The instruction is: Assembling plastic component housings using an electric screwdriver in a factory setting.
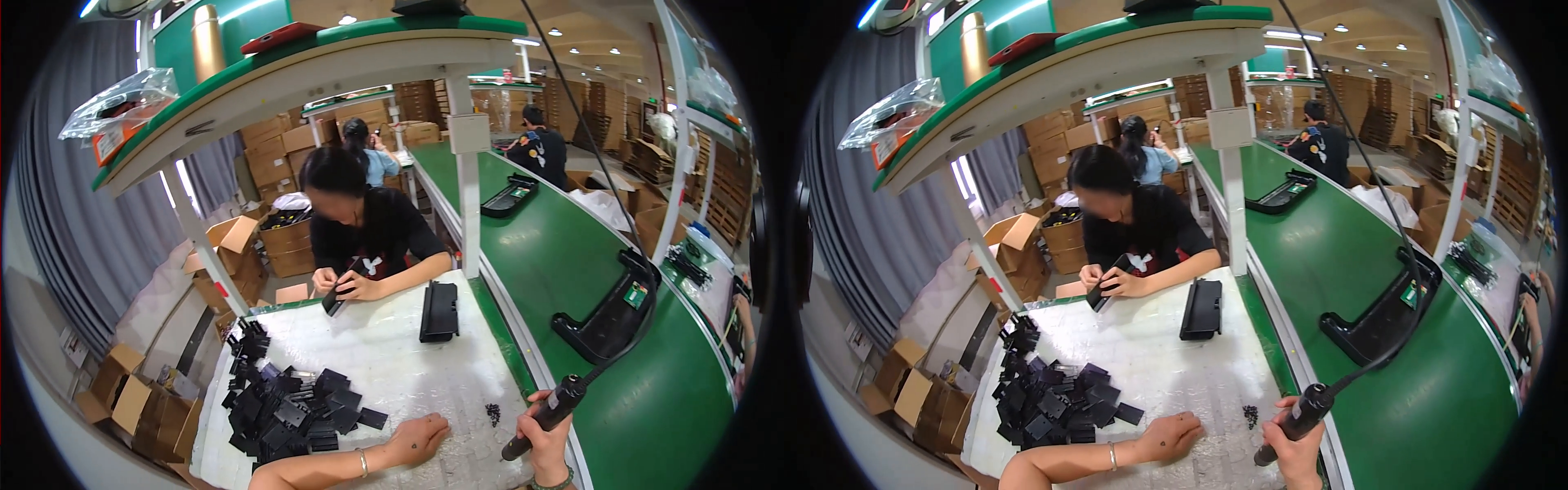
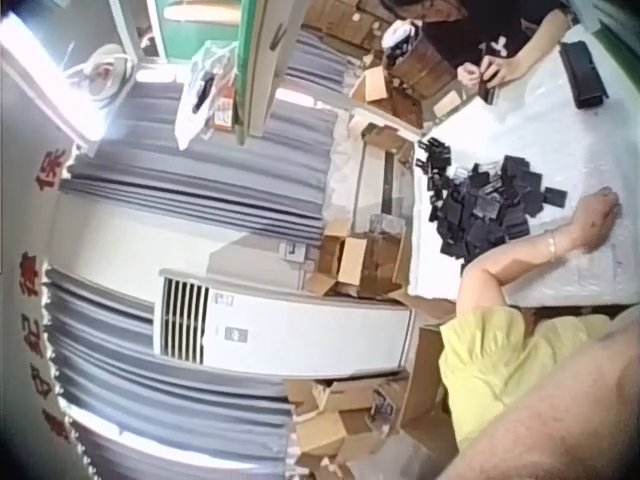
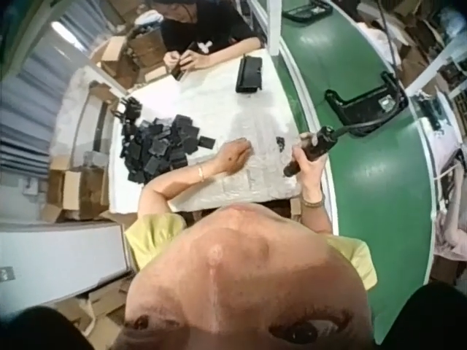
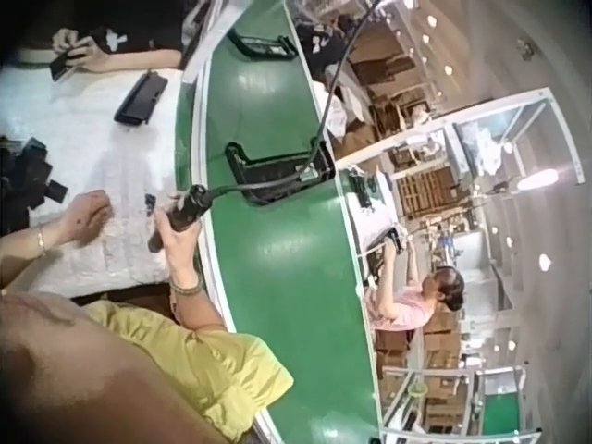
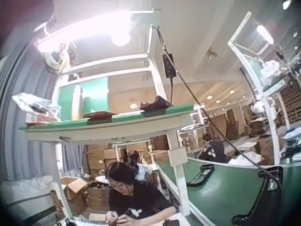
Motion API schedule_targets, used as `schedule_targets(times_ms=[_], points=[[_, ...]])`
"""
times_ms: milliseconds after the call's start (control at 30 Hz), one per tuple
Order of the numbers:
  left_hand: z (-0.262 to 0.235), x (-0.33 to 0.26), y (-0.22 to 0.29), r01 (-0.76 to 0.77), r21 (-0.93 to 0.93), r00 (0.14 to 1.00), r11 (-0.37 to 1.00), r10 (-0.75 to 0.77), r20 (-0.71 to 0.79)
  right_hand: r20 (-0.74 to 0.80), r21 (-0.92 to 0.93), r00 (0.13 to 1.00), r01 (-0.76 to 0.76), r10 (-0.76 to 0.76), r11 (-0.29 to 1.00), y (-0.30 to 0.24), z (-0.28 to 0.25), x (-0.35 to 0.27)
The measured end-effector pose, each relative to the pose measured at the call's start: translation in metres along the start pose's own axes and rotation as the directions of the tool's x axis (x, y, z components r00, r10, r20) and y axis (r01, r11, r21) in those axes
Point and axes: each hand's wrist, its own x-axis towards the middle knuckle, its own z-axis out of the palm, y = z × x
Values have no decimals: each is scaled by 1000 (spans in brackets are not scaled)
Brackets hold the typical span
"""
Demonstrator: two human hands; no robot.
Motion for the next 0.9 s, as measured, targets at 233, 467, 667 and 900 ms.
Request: schedule_targets(times_ms=[233,467,667,900], points=[[10,5,-6,-198,269,980,942,191,53,-23,36,999,38,-37,999,9,-3,-1],[-4,1,-9,-86,128,986,988,65,155,-55,60,998,33,-30,998,11,2,1],[4,8,-5,-75,-42,996,996,77,34,-32,52,999,27,-25,998,10,-1,1],[3,4,-14,-180,196,968,964,137,212,69,3,994,87,-87,996,7,-9,4]])
